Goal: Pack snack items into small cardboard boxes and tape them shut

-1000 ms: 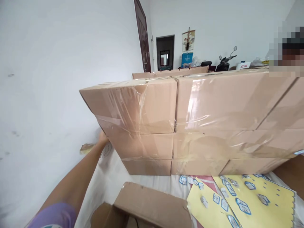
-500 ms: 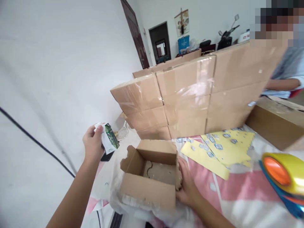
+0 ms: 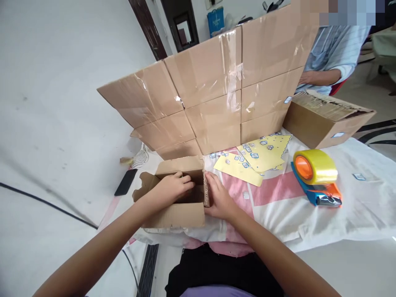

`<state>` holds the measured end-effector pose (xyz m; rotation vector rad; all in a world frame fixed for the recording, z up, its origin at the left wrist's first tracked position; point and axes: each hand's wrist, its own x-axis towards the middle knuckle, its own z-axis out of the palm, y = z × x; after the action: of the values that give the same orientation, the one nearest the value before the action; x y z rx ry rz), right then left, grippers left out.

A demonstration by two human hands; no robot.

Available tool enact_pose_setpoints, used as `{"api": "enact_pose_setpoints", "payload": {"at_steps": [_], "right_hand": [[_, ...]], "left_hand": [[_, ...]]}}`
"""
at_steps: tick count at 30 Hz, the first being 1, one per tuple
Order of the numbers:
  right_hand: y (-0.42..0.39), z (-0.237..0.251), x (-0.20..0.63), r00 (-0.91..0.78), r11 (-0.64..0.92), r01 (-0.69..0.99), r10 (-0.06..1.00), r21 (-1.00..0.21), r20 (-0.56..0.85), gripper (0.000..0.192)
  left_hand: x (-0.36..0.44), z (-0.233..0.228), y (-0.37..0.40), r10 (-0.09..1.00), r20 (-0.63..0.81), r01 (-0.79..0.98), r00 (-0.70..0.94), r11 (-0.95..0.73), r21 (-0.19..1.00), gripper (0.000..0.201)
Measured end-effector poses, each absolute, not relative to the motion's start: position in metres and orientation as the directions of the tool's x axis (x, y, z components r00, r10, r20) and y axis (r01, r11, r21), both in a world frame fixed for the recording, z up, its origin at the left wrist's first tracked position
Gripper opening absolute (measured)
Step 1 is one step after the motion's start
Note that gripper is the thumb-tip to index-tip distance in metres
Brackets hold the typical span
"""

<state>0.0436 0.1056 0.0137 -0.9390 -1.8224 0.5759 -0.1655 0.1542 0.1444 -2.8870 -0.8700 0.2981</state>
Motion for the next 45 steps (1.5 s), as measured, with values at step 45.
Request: {"api": "enact_pose_setpoints", "payload": {"at_steps": [45], "right_hand": [[0.105, 0.018, 0.047, -0.319, 0.618, 0.228, 0.778, -0.753, 0.542, 0.125]], "left_hand": [[-0.142, 0.124, 0.155, 0.688, -0.596, 0.759, 0.413, -0.622, -0.193, 0.056]]}}
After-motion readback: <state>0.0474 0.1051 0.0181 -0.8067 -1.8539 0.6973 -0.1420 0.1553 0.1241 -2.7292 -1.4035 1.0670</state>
